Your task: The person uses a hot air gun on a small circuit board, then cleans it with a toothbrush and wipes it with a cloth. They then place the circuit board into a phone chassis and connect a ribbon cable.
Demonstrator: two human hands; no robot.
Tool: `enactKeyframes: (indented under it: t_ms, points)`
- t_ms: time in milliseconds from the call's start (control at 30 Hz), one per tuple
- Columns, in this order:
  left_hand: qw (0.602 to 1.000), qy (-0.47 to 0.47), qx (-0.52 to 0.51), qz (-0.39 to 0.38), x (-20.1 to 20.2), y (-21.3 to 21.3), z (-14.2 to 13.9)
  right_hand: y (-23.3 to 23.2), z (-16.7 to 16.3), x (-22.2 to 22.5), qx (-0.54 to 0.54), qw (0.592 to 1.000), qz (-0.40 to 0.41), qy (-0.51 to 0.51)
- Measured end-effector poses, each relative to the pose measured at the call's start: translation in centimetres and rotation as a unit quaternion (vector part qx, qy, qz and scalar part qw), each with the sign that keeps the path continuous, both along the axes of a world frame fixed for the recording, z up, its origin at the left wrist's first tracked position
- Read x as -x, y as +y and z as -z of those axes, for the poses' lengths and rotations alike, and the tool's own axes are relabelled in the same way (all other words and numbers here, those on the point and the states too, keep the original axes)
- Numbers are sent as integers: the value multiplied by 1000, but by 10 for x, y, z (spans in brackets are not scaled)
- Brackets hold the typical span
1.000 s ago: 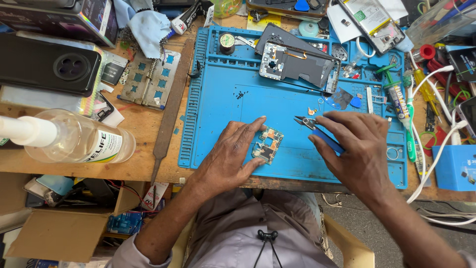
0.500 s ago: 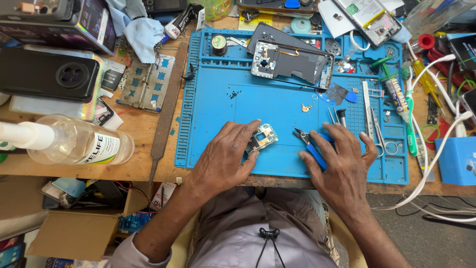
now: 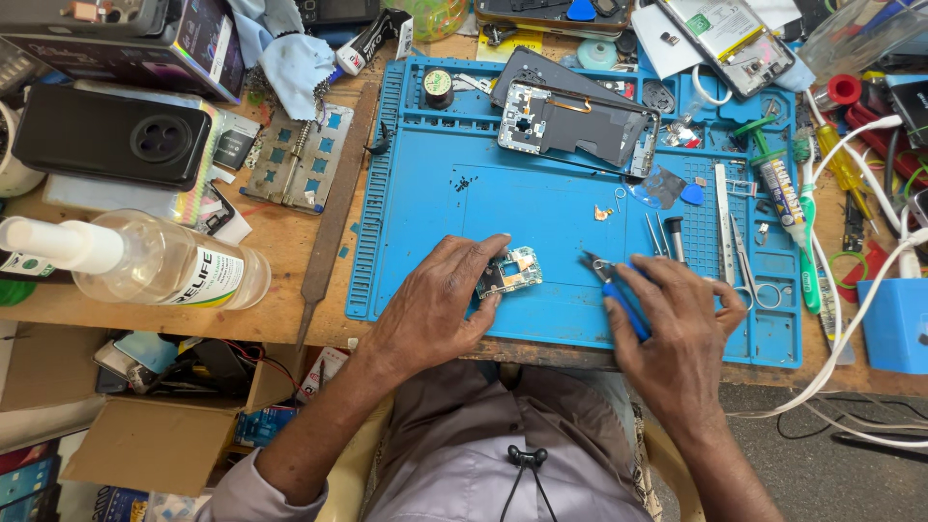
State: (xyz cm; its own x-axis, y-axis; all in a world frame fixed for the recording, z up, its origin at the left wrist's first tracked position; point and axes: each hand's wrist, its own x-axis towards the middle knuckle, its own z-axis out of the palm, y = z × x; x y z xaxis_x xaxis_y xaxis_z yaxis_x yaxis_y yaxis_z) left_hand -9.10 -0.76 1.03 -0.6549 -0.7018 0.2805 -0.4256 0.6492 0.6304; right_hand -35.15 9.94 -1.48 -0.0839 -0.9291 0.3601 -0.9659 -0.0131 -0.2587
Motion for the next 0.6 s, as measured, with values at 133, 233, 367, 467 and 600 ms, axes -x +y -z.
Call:
enactKeyframes:
  t_ms: [133,233,367,467,600]
  points:
    - [998,14,56,-17,0,1,3,-4,-7,14,15,1000,24,11]
    - [999,0,41,-34,-6,-1,4,0,-10,19,50,998,24,-23]
    - [998,-17,-12,-60,-11,-1,5,10,-13,19,84,993,46,-64]
    - [997,-6,3,-81,-10,-1,6,9,-21,32,129,987,65,-67]
    - [996,-9,10,-87,-5,-2,7,2,-44,89,137,973,171,-68]
